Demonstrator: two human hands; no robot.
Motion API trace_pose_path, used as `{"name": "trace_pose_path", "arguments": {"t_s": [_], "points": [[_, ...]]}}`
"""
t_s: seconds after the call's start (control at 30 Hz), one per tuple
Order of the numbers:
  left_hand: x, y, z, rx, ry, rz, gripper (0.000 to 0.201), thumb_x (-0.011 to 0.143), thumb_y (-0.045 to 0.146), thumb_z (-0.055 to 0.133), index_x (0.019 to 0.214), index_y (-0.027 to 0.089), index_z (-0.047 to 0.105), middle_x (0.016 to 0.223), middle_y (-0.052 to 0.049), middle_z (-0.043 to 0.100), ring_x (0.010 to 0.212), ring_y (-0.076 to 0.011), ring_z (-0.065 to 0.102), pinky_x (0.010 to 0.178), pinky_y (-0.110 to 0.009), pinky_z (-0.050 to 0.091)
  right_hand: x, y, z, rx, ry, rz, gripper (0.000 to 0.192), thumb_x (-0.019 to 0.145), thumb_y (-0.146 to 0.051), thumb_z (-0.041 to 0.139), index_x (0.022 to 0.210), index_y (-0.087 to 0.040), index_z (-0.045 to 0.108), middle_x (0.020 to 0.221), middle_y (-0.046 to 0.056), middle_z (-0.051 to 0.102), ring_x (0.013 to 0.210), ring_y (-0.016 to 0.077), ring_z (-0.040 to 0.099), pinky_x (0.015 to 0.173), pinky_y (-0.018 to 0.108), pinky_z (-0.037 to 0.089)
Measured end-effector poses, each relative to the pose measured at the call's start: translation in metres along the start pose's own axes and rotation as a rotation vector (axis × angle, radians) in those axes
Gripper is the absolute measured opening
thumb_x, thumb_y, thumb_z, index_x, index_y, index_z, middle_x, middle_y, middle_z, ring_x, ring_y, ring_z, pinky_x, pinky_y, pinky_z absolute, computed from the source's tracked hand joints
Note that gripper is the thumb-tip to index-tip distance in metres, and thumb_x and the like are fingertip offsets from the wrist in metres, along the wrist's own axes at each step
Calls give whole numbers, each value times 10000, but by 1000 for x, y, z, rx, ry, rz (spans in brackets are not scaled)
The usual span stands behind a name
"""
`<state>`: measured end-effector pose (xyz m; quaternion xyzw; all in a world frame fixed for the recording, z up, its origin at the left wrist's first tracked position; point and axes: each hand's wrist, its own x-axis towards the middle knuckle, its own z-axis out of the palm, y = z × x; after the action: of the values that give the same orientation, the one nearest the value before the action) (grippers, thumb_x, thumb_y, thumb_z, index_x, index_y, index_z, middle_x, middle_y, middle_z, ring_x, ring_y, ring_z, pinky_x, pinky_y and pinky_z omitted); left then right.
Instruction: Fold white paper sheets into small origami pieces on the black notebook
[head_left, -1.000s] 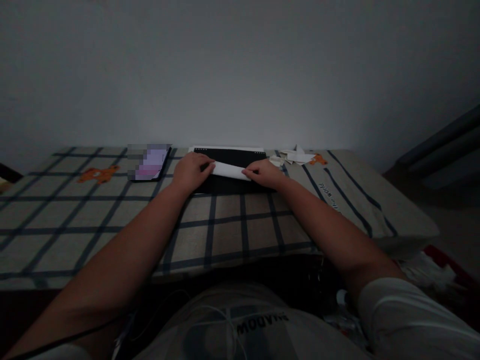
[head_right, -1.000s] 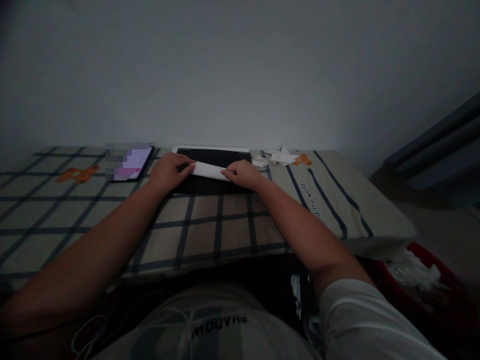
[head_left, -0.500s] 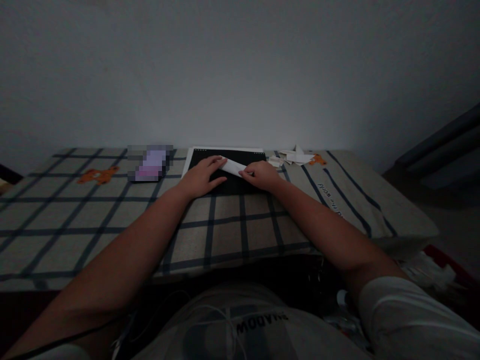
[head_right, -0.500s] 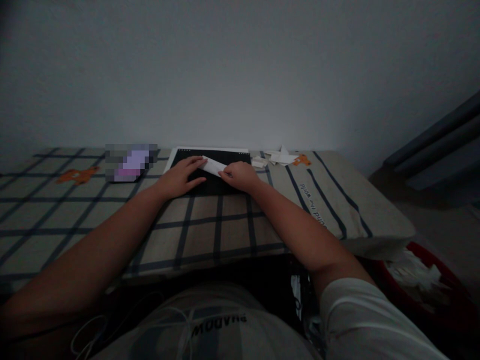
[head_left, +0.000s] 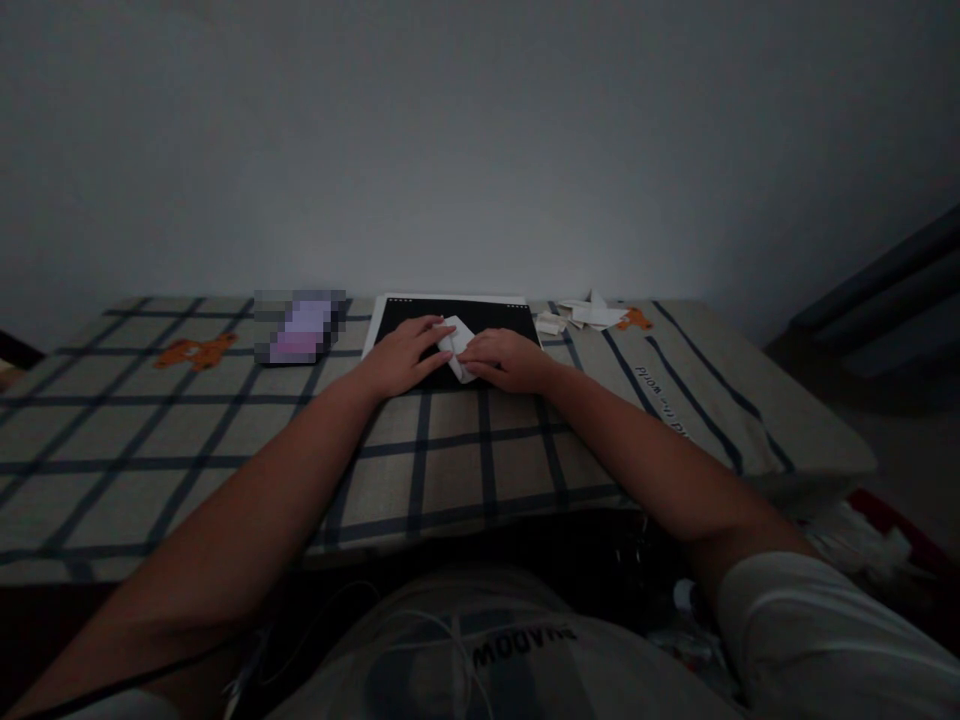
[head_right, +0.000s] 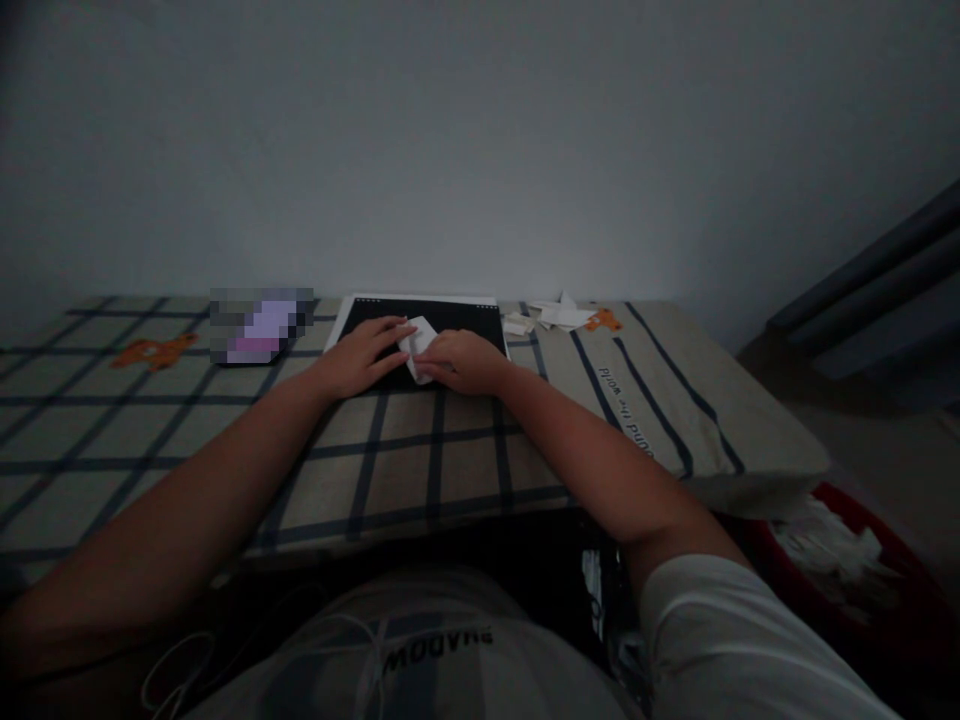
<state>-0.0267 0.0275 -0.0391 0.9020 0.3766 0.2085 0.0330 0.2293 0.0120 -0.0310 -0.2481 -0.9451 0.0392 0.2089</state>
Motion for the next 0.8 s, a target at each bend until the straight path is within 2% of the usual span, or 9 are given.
{"name": "trace_pose_path", "arguments": {"t_s": [0.2,0.4,0.6,0.8], "points": [[0,-2,0,-9,-1,-7,581,1010,562,400,1406,189,601,1484,-157,539,1390,-315,478,1184,-525,361,-2,7,5,-86,-3,189,375,1000,-361,566,1277,-158,718,1299,134,713,1206,274,624,1043,418,449],[0,-2,-2,12,-26,-4,612,1011,589,379,1400,176,606,1488,-155,541,1394,-309,483,1185,-511,363,-1,0,5,-118,-40,283,446,968,-395,621,1350,-171,675,1365,146,673,1244,298,607,1036,433,469],[1,0,-2,32,-40,-7,658,997,623,396,1399,150,612,1482,-170,545,1387,-314,492,1182,-490,372,1,-4,2,-136,-62,318,413,957,-305,604,1343,-176,678,1357,123,682,1225,286,608,1024,408,470],[0,2,-1,70,-33,-25,681,972,663,418,1386,163,625,1463,-158,575,1369,-313,507,1175,-495,379,1,-1,1,-165,-83,257,342,984,-322,564,1239,-184,745,1321,116,697,1190,284,610,998,414,465]]}}
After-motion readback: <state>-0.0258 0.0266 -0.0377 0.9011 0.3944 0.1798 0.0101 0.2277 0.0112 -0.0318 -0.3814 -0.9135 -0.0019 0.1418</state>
